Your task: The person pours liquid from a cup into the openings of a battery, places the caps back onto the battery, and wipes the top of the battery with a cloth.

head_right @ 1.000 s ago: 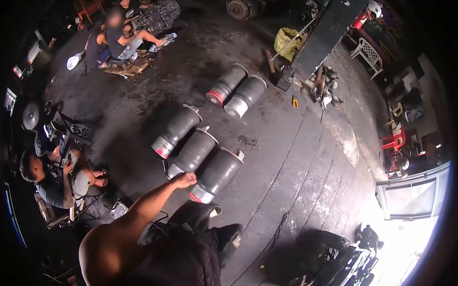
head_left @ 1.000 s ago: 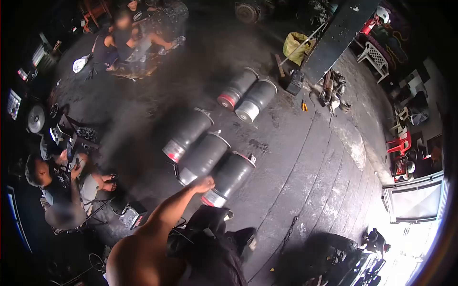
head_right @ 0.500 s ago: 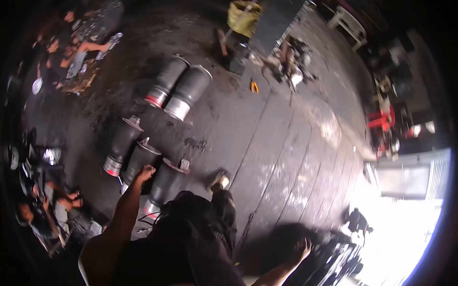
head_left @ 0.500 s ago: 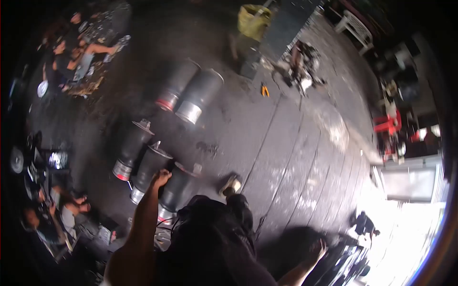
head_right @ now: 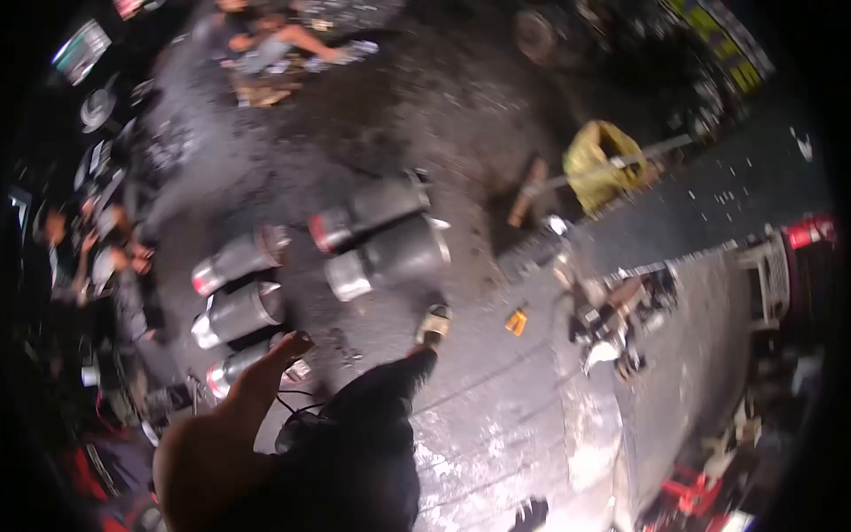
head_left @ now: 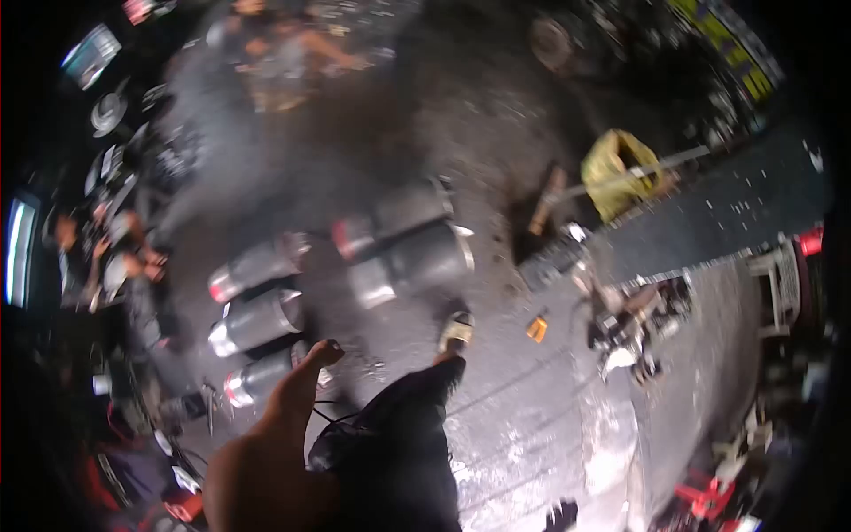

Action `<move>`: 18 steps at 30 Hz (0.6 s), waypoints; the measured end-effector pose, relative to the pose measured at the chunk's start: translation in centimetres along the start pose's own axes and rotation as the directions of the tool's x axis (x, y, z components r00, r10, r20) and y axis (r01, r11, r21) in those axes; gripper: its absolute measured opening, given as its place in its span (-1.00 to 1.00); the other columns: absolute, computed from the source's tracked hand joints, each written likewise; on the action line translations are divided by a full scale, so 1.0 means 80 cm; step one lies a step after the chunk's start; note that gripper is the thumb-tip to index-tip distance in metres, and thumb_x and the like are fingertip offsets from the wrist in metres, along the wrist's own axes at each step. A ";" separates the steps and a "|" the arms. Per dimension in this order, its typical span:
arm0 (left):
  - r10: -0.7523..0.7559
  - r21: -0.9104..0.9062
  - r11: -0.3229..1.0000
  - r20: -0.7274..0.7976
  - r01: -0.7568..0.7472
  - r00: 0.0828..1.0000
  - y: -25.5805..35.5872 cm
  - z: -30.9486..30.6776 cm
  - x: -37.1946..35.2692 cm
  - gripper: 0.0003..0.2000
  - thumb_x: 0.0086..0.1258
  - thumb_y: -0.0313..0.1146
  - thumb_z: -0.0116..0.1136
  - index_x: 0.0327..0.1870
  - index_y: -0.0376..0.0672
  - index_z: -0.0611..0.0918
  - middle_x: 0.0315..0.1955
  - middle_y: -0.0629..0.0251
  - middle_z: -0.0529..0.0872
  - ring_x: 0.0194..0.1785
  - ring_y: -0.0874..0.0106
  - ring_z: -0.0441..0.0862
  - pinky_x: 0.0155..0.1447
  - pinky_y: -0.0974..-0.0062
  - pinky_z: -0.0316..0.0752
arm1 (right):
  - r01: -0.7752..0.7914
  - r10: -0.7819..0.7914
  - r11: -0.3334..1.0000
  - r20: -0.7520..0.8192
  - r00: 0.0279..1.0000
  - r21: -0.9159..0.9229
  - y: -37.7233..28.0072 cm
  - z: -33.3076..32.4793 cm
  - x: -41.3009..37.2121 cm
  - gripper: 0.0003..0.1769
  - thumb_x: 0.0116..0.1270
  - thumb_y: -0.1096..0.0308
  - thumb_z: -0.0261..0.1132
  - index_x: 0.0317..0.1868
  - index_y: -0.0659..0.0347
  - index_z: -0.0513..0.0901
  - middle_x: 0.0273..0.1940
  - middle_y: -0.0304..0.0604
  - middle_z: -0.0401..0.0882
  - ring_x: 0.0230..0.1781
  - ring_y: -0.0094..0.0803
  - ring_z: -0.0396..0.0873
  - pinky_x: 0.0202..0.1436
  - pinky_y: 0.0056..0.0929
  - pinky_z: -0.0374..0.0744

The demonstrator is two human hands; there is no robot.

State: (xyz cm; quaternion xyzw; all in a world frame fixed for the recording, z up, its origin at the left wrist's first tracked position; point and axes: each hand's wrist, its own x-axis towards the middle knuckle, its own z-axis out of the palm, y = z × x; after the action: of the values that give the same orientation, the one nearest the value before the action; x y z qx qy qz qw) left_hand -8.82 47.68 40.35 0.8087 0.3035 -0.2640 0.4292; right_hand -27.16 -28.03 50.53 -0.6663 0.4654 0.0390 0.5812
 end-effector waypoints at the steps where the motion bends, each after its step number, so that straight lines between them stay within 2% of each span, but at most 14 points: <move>1: 0.044 0.485 0.874 -0.001 -0.038 0.999 0.052 0.030 0.041 -0.85 0.36 -0.29 0.01 -0.25 -0.10 0.62 -0.37 0.23 0.63 -0.32 0.29 0.59 -0.19 0.27 0.49 | 0.006 -0.021 0.997 0.195 0.981 0.076 0.033 -0.043 0.064 -0.61 0.29 0.25 0.21 0.10 0.18 0.53 -0.15 -0.16 0.63 -0.32 -0.35 0.61 -0.26 -0.44 0.61; 2: 0.056 0.509 0.854 0.112 -0.106 0.992 0.093 0.055 0.067 -0.85 0.36 -0.29 0.01 -0.25 -0.10 0.62 -0.37 0.23 0.63 -0.32 0.29 0.59 -0.19 0.27 0.49 | 0.172 -0.096 0.949 0.277 0.956 -0.265 -0.056 0.025 0.037 -0.55 0.28 0.26 0.25 0.15 0.21 0.49 -0.11 -0.15 0.63 -0.31 -0.38 0.62 -0.26 -0.48 0.57; 3: 0.258 0.394 0.860 0.210 -0.323 0.943 0.114 0.072 0.079 -0.87 0.34 -0.34 0.05 -0.26 -0.16 0.61 -0.34 0.18 0.64 -0.28 0.25 0.61 -0.18 0.28 0.51 | 0.352 -0.170 0.760 0.356 0.919 -0.546 -0.168 0.112 -0.005 -0.48 0.27 0.26 0.29 0.20 0.25 0.45 -0.07 -0.14 0.63 -0.30 -0.41 0.63 -0.26 -0.52 0.54; 4: 0.451 0.236 0.833 0.232 -0.500 0.862 0.148 0.082 0.095 -0.89 0.32 -0.39 0.09 -0.27 -0.21 0.61 -0.31 0.12 0.65 -0.24 0.22 0.62 -0.16 0.29 0.53 | -0.217 0.264 0.962 0.351 0.898 -0.168 -0.223 0.142 0.015 -0.51 0.26 0.20 0.34 0.15 0.23 0.52 -0.13 -0.19 0.66 -0.33 -0.47 0.61 -0.29 -0.52 0.52; 5: 0.636 0.073 0.754 0.167 -0.653 0.753 0.188 0.090 0.114 -0.91 0.30 -0.44 0.13 -0.28 -0.26 0.60 -0.28 0.06 0.65 -0.21 0.18 0.63 -0.15 0.30 0.55 | -0.067 0.375 0.746 0.335 0.864 -0.662 -0.278 0.175 0.041 -0.51 0.28 0.18 0.34 0.16 0.20 0.53 -0.19 -0.26 0.68 -0.34 -0.52 0.60 -0.30 -0.52 0.52; 7: 0.676 -0.079 0.736 0.091 -0.672 0.731 0.293 0.104 0.110 -0.91 0.29 -0.46 0.15 -0.27 -0.27 0.61 -0.26 0.07 0.66 -0.19 0.21 0.64 -0.16 0.34 0.55 | 0.032 0.454 0.616 0.388 0.802 -0.787 -0.343 0.195 0.116 -0.52 0.29 0.21 0.34 0.17 0.18 0.52 -0.24 -0.29 0.69 -0.33 -0.56 0.60 -0.32 -0.53 0.52; 9: 0.675 -0.216 0.718 -0.017 -0.662 0.737 0.358 0.120 0.094 -0.91 0.28 -0.48 0.18 -0.27 -0.28 0.61 -0.24 0.08 0.67 -0.18 0.24 0.65 -0.17 0.38 0.55 | 0.305 0.097 0.739 0.543 0.834 -0.601 -0.382 0.202 0.209 -0.51 0.29 0.28 0.33 0.21 0.18 0.48 -0.23 -0.28 0.70 -0.30 -0.59 0.62 -0.35 -0.58 0.52; 10: 0.597 -0.273 0.769 -0.017 -0.578 0.802 0.386 0.141 0.092 -0.90 0.30 -0.46 0.17 -0.22 -0.26 0.61 -0.26 0.11 0.67 -0.18 0.29 0.65 -0.17 0.40 0.54 | 0.215 0.056 0.808 0.435 0.899 -0.549 -0.421 0.215 0.252 -0.58 0.29 0.34 0.31 0.16 0.20 0.52 -0.28 -0.25 0.71 -0.35 -0.60 0.63 -0.39 -0.60 0.51; 11: 0.511 -0.337 0.807 -0.013 -0.485 0.860 0.408 0.154 0.092 -0.88 0.32 -0.45 0.17 -0.18 -0.24 0.61 -0.28 0.15 0.68 -0.19 0.35 0.65 -0.17 0.41 0.54 | 0.369 -0.144 0.805 0.451 0.881 -0.464 -0.436 0.228 0.306 -0.59 0.27 0.34 0.32 0.13 0.21 0.54 -0.34 -0.25 0.71 -0.42 -0.59 0.63 -0.43 -0.60 0.51; 13: 0.222 -0.454 0.860 -0.075 -0.231 0.972 0.454 0.183 0.075 -0.75 0.33 -0.48 0.14 0.02 -0.19 0.55 -0.19 0.18 0.65 -0.14 0.40 0.62 -0.10 0.45 0.51 | 0.399 -0.163 0.688 0.407 0.899 -0.606 -0.466 0.266 0.421 -0.56 0.23 0.31 0.36 0.11 0.24 0.53 -0.37 -0.25 0.71 -0.48 -0.55 0.62 -0.43 -0.55 0.53; 14: 0.057 -0.503 0.848 -0.229 -0.168 0.972 0.454 0.216 0.076 -0.67 0.34 -0.47 0.14 0.12 -0.18 0.48 -0.14 0.19 0.61 -0.10 0.42 0.59 -0.06 0.46 0.49 | 0.469 -0.159 0.596 0.477 0.864 -0.651 -0.470 0.288 0.495 -0.54 0.22 0.29 0.37 0.11 0.24 0.53 -0.35 -0.22 0.71 -0.46 -0.54 0.63 -0.41 -0.54 0.53; 15: -0.132 -0.552 0.829 -0.358 -0.095 0.924 0.448 0.252 0.067 -0.59 0.35 -0.46 0.13 0.22 -0.16 0.41 -0.08 0.20 0.58 -0.07 0.43 0.56 -0.01 0.47 0.48 | 0.531 -0.128 0.497 0.547 0.827 -0.687 -0.469 0.313 0.568 -0.52 0.20 0.28 0.39 0.10 0.24 0.53 -0.33 -0.20 0.71 -0.43 -0.53 0.64 -0.39 -0.52 0.54; 17: -0.482 -0.783 0.614 -0.471 -0.098 0.739 0.418 0.337 0.037 -0.55 0.39 -0.44 0.09 0.29 -0.14 0.33 -0.01 0.19 0.51 -0.04 0.39 0.53 0.04 0.46 0.45 | 0.590 -0.057 0.527 0.667 0.743 -0.612 -0.475 0.402 0.696 -0.55 0.22 0.27 0.36 0.08 0.26 0.54 -0.27 -0.10 0.71 -0.35 -0.44 0.66 -0.32 -0.44 0.57; 18: -0.568 -0.741 0.671 -0.539 -0.028 0.622 0.384 0.387 0.007 -0.55 0.42 -0.43 0.06 0.32 -0.13 0.30 -0.01 0.17 0.51 -0.05 0.37 0.54 0.04 0.44 0.46 | 0.632 -0.098 0.413 0.658 0.746 -0.656 -0.481 0.460 0.739 -0.57 0.23 0.28 0.34 0.07 0.26 0.54 -0.25 -0.04 0.69 -0.32 -0.34 0.66 -0.27 -0.38 0.58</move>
State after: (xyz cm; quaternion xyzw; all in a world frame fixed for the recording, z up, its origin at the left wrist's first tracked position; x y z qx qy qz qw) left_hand 8.43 7.65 41.10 0.5610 0.6526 0.1507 0.4864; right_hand 49.78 -36.38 32.09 -0.9114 0.0397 0.3074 0.2708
